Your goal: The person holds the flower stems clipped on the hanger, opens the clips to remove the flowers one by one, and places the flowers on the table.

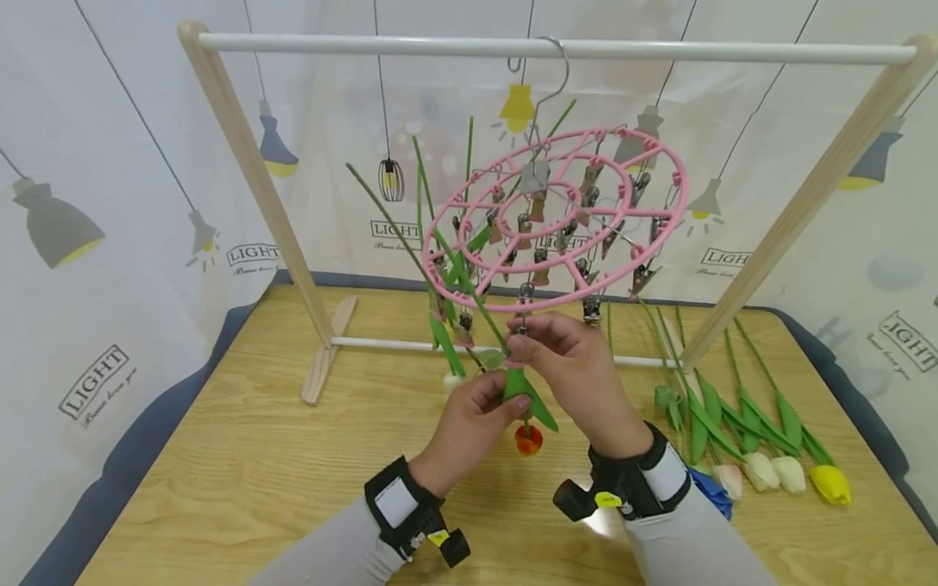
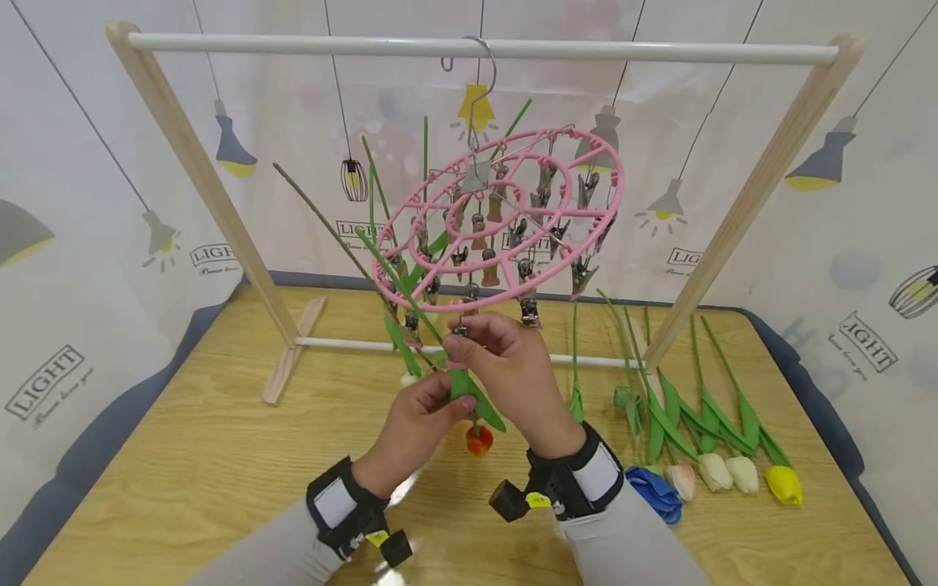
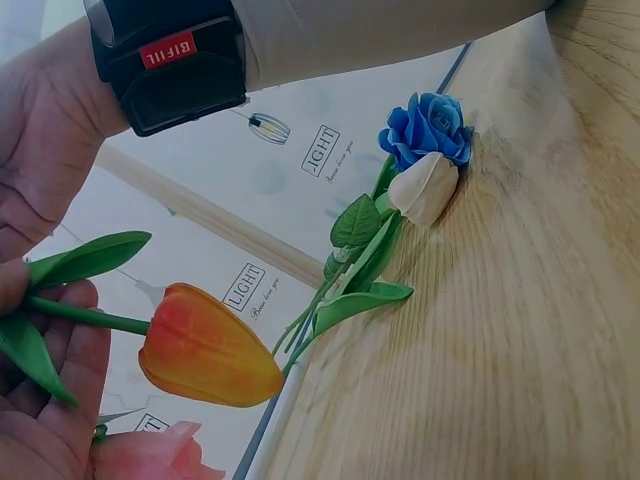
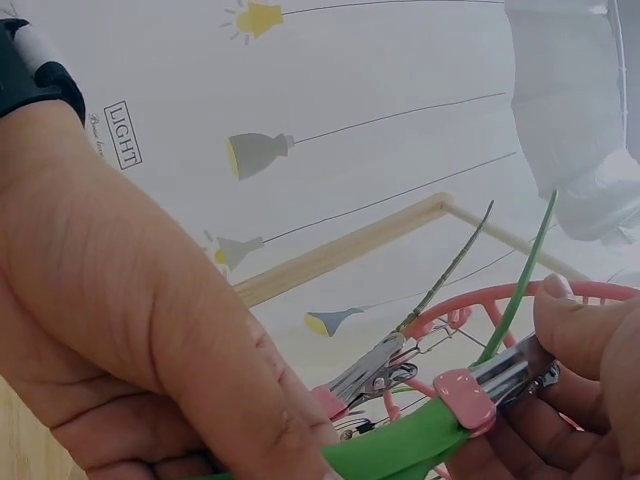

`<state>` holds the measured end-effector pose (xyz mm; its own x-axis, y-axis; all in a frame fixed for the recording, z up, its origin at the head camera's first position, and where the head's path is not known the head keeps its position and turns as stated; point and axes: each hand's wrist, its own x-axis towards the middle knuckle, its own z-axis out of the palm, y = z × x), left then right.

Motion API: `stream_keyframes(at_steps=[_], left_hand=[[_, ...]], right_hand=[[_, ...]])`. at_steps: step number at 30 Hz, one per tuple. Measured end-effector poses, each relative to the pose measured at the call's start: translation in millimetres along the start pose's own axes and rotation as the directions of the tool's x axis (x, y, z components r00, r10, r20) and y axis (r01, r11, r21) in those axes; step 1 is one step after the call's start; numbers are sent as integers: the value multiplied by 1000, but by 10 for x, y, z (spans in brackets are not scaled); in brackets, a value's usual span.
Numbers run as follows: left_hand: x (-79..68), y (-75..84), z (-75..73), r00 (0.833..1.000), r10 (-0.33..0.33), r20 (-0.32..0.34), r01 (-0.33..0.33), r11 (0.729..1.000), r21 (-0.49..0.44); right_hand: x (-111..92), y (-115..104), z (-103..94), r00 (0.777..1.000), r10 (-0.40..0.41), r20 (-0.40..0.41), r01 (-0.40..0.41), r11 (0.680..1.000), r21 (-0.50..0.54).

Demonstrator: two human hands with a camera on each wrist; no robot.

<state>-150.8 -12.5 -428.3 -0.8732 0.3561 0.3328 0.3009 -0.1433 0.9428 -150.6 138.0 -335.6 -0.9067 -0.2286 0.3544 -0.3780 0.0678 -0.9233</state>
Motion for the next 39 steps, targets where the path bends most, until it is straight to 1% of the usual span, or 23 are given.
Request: stream_keyframes(at_steps=[4,9,12,15,19,22,25,29,33,35,39], left_hand=[[-1,30,3,1000,-7,10,7,1000,0],[-19,186,18,1000,-27,16,27,999,20],[-24,262,33,1000,-21,20,20,999,30],[-20,284,42,999,-21,25,20,999,29],[-7,275,49,999,-24,39,23,999,34],[-29,273,41,999,-19,44,16,997,70],[-78,311,24,999,-23,33,19,992,128],[-137,405,-8,999,-31,19,27,981,193],[-196,505,-73,998,-66,12,62,979,194],[-223,533,-117,998,-69,12,66,980,187],[-257,532,-238,999,-34,-1,34,978,205]], right_hand=[[3,0,-14,1000,-16,17,16,1000,18],[8,20,-21,999,-22,23,22,1000,21],[-1,16,-28,999,-25,22,25,1000,13],[-11,9,-34,999,-35,18,35,999,5],[-23,-2,-33,998,-60,3,60,998,12],[-37,-12,-22,998,-70,-1,70,997,36],[-50,-32,-9,997,-74,0,74,996,56],[-61,-64,-11,997,-78,4,78,994,79],[-69,-93,-23,997,-80,8,79,993,89],[-71,-100,-29,997,-82,14,80,992,94],[-74,-100,-41,995,-91,43,87,992,91]])
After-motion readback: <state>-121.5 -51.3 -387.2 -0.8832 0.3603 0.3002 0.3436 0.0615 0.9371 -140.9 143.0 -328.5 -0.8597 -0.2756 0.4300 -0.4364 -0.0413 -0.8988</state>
